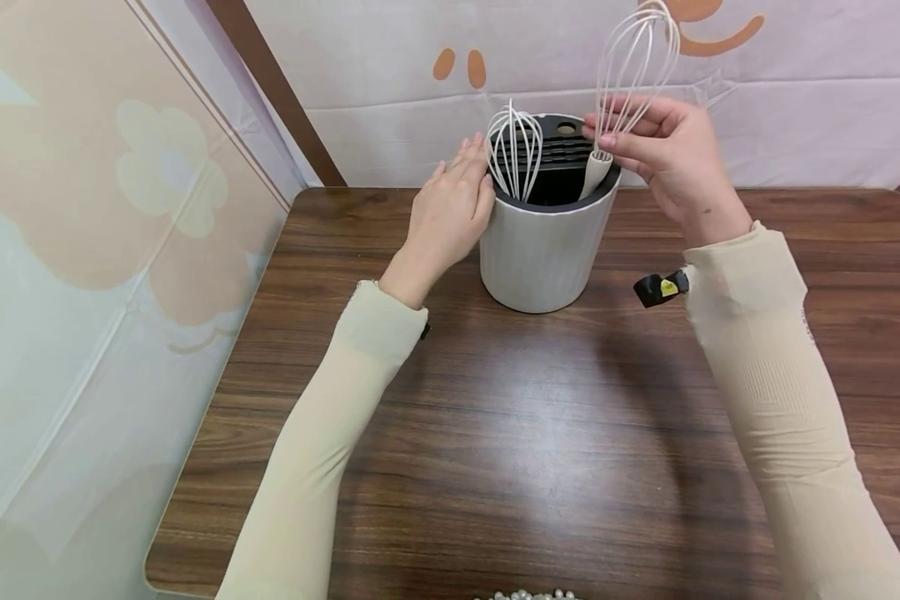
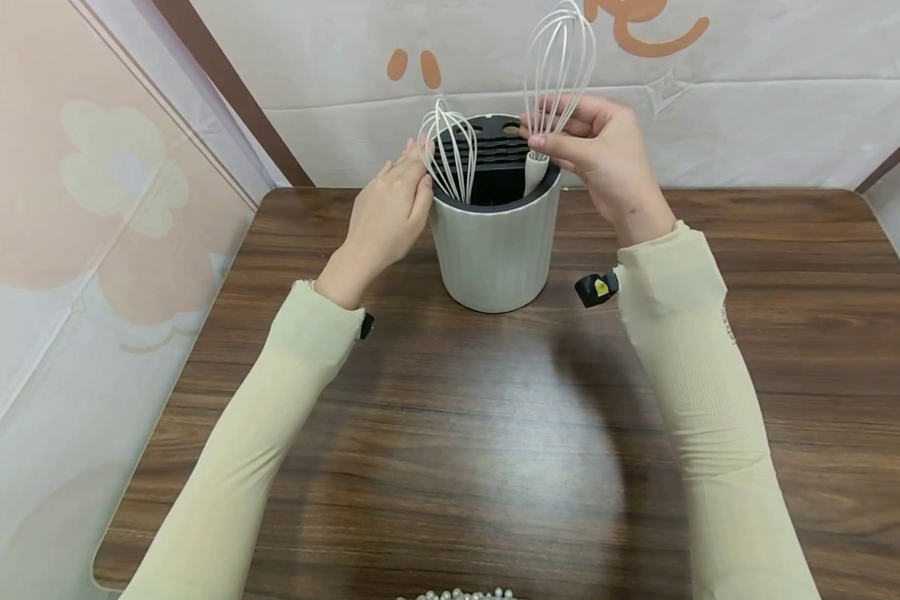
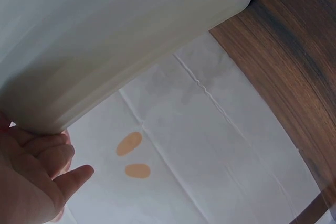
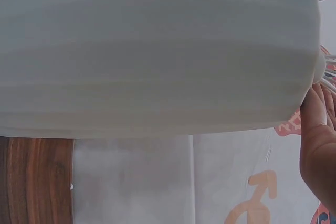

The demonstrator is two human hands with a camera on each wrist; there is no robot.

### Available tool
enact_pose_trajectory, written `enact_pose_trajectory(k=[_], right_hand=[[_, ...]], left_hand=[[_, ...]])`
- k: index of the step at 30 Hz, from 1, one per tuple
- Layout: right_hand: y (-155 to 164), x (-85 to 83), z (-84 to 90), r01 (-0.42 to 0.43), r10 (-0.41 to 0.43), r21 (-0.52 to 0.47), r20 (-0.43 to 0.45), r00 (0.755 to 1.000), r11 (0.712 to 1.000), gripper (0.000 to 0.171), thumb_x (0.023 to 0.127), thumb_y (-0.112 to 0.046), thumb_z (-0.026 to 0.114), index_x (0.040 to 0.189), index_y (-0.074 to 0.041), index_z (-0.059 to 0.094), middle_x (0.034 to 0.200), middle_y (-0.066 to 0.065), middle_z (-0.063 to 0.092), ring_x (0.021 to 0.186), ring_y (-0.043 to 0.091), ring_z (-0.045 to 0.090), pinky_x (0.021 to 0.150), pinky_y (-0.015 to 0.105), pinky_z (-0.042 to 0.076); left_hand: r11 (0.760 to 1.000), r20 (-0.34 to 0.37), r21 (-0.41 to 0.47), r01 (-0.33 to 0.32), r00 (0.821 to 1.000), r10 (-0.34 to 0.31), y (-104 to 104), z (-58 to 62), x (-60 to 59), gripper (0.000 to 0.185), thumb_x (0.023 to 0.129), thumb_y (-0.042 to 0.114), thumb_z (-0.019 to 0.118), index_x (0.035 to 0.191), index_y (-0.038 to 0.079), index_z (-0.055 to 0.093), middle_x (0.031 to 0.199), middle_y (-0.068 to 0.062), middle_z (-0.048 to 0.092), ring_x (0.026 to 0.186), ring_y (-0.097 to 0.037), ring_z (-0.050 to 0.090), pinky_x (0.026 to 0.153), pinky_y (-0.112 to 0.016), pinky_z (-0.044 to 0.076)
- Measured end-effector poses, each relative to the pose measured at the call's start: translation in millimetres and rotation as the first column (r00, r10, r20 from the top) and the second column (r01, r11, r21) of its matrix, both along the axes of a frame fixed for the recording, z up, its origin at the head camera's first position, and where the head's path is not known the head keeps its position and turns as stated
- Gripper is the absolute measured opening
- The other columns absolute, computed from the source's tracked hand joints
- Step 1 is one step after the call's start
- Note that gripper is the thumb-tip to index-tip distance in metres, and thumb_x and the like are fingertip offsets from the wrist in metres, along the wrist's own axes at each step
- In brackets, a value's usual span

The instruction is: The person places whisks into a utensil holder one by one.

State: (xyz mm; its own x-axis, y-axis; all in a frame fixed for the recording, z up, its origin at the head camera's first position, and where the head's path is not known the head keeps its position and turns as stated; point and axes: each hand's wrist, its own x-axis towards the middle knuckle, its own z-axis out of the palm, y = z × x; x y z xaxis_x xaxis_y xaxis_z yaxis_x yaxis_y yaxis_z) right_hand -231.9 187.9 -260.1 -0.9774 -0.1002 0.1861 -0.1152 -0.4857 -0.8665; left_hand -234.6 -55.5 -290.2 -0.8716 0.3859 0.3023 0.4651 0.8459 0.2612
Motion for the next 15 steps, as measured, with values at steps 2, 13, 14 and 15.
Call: enact_pose_trajectory(k=[2, 13, 14, 15], right_hand=[[0.6, 0.6, -0.4, -0.001, 0.001, -0.015, 0.005, 1.0, 1.0, 0.031, 0.073, 0.021, 0.068, 0.102, 0.013, 0.064, 0.093, 0.022, 0.069, 0.09, 0.029, 0.068, 0.08, 0.029, 0.053], [2.5, 3.6, -2.8, -0.001, 0.0, -0.124, -0.014, 1.0, 0.992, 0.032, 0.073, 0.023, 0.065, 0.103, 0.015, 0.061, 0.097, 0.024, 0.068, 0.091, 0.031, 0.067, 0.077, 0.031, 0.054], [2.7, 3.9, -3.0, 0.002, -0.004, -0.131, -0.013, 1.0, 0.991, 0.032, 0.073, 0.024, 0.065, 0.103, 0.014, 0.061, 0.096, 0.024, 0.068, 0.091, 0.031, 0.067, 0.077, 0.031, 0.055], [2.9, 4.2, -3.2, 0.005, -0.007, -0.138, -0.013, 1.0, 0.99, 0.032, 0.073, 0.024, 0.065, 0.103, 0.014, 0.061, 0.096, 0.024, 0.068, 0.09, 0.03, 0.068, 0.077, 0.031, 0.055]], left_hand=[[1.0, -0.002, -0.003, 0.001, 1.0, -0.001, -0.1, -0.2, 0.2, 0.048, 0.102, 0.024, 0.028, 0.146, 0.006, 0.034, 0.151, -0.004, 0.03, 0.139, -0.01, 0.022, 0.114, -0.033, 0.016], [1.0, -0.015, 0.001, 0.004, 1.0, -0.004, -0.6, -1.5, 1.0, 0.048, 0.102, 0.023, 0.029, 0.146, 0.005, 0.035, 0.15, -0.005, 0.031, 0.138, -0.011, 0.023, 0.113, -0.033, 0.017], [1.0, -0.016, 0.002, 0.005, 1.0, -0.005, -0.4, -1.6, 0.9, 0.048, 0.102, 0.023, 0.029, 0.146, 0.005, 0.035, 0.15, -0.005, 0.031, 0.138, -0.011, 0.024, 0.113, -0.034, 0.017], [1.0, -0.017, 0.003, 0.006, 1.0, -0.006, -0.3, -1.7, 0.8, 0.048, 0.102, 0.023, 0.029, 0.146, 0.005, 0.035, 0.15, -0.005, 0.032, 0.138, -0.011, 0.024, 0.113, -0.034, 0.017]])
